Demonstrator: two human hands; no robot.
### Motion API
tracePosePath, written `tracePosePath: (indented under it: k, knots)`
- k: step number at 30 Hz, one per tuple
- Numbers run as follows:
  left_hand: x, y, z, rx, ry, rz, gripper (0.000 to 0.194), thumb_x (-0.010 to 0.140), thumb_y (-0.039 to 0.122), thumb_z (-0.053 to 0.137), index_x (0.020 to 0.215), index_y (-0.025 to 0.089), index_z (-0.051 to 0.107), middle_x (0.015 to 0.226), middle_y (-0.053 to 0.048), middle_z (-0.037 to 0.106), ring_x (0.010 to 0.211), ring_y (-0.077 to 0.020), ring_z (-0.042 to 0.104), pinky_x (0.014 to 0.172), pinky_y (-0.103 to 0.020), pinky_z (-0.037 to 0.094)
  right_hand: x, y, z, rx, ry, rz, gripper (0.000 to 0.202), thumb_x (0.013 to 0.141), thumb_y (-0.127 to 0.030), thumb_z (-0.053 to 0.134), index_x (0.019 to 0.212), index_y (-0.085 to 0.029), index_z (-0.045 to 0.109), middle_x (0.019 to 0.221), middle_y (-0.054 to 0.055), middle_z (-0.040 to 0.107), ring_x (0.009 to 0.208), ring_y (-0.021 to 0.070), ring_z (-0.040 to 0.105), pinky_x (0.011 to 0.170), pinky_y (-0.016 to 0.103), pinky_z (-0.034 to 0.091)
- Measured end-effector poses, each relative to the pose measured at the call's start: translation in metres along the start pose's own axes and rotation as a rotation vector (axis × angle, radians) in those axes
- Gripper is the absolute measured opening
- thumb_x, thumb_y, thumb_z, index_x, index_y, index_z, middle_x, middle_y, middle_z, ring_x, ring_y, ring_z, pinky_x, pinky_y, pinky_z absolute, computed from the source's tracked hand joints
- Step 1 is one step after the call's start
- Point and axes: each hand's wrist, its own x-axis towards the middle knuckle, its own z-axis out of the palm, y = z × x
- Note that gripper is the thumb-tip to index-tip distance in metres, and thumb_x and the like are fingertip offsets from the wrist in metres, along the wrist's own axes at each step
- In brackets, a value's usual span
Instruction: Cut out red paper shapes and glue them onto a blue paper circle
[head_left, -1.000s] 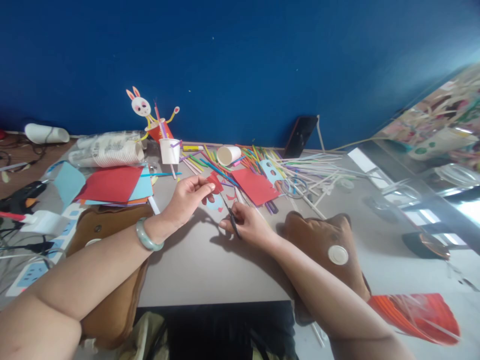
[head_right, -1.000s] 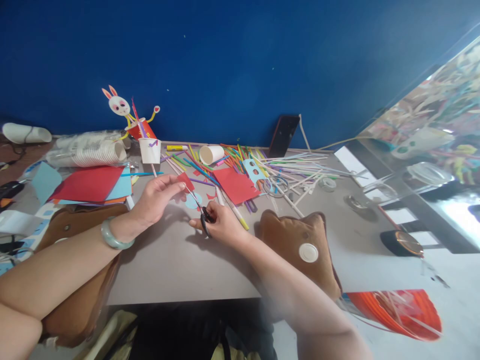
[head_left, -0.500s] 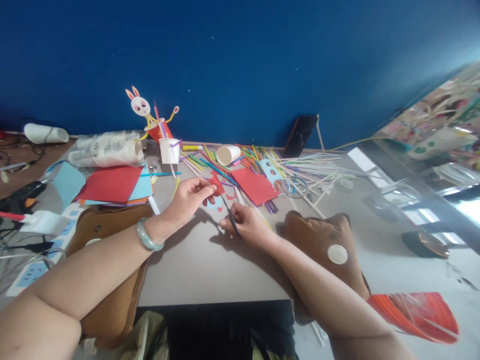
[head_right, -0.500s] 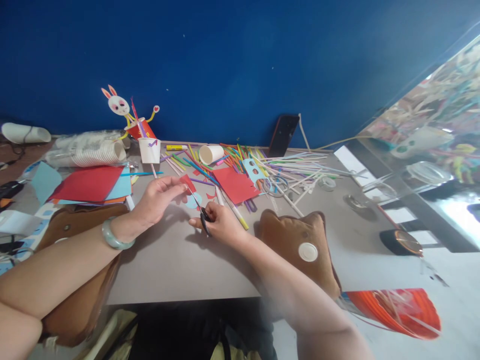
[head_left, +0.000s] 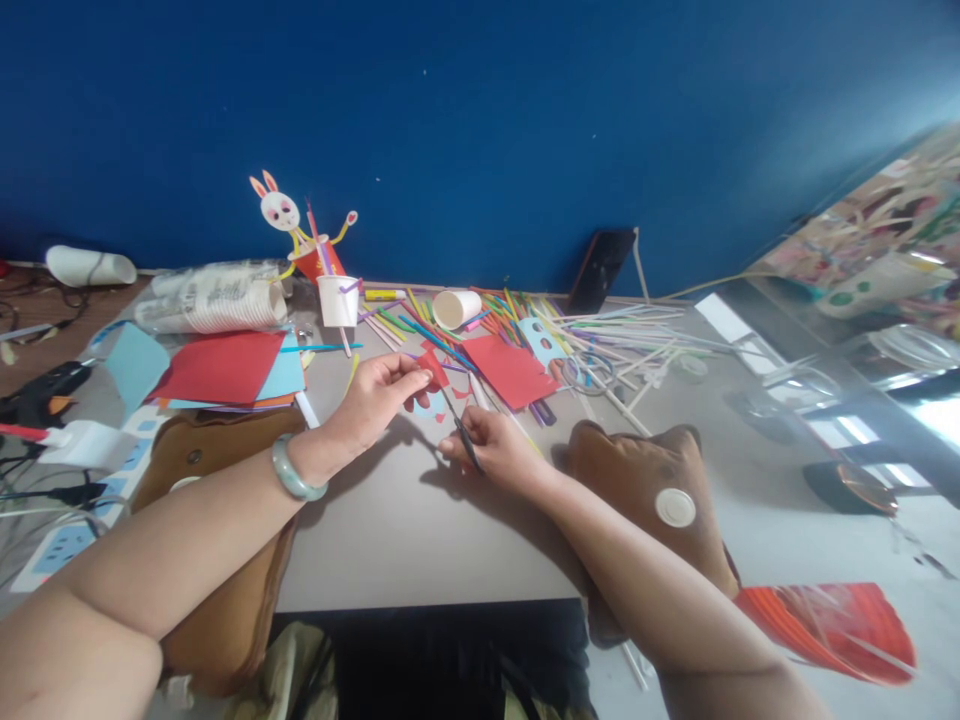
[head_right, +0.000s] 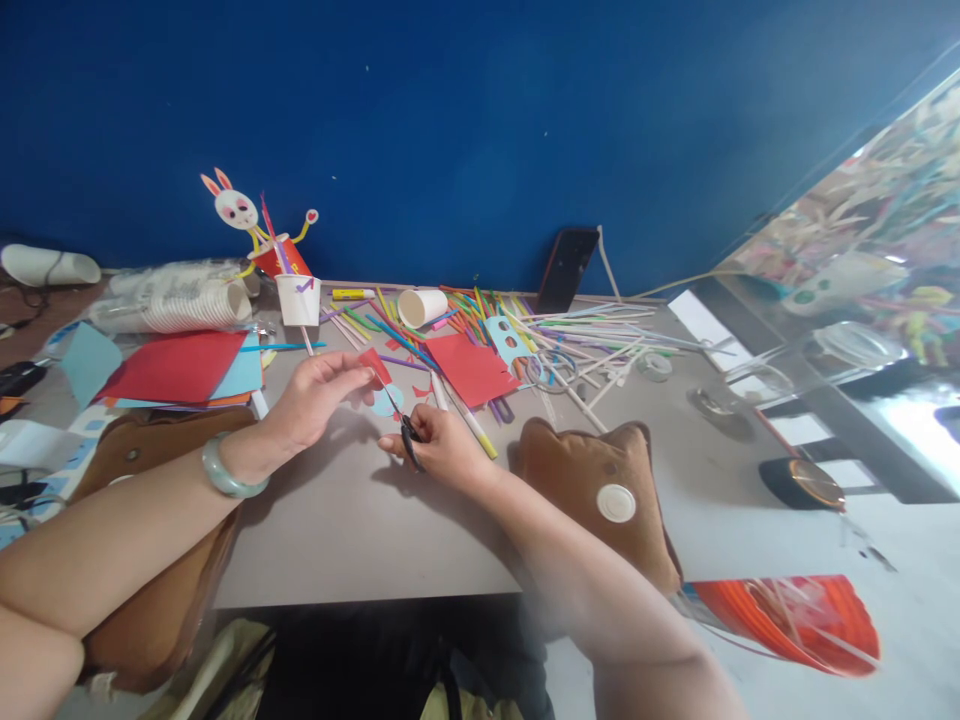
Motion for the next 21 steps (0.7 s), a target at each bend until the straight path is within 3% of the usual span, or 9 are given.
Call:
tracePosePath:
  k: [21]
  knots:
    - [0.0004,-0.0023,-0.0017,0.011,-0.02,0.026,0.014,0.08,0.028,0.067,0.073,0.016,0.065,0.06,0.0,0.065,0.057,-0.0104,0.06,0.056,-0.022,0.043,-0.0004,-0.0012,0.001,0.075,-0.004,-0.018,0.051,0.073,-0.055,0.075,0.062,-0.022,0.039,0.048,-0.005,0.054,0.045,0.0087,0.044,0.048,0.024,0.033]
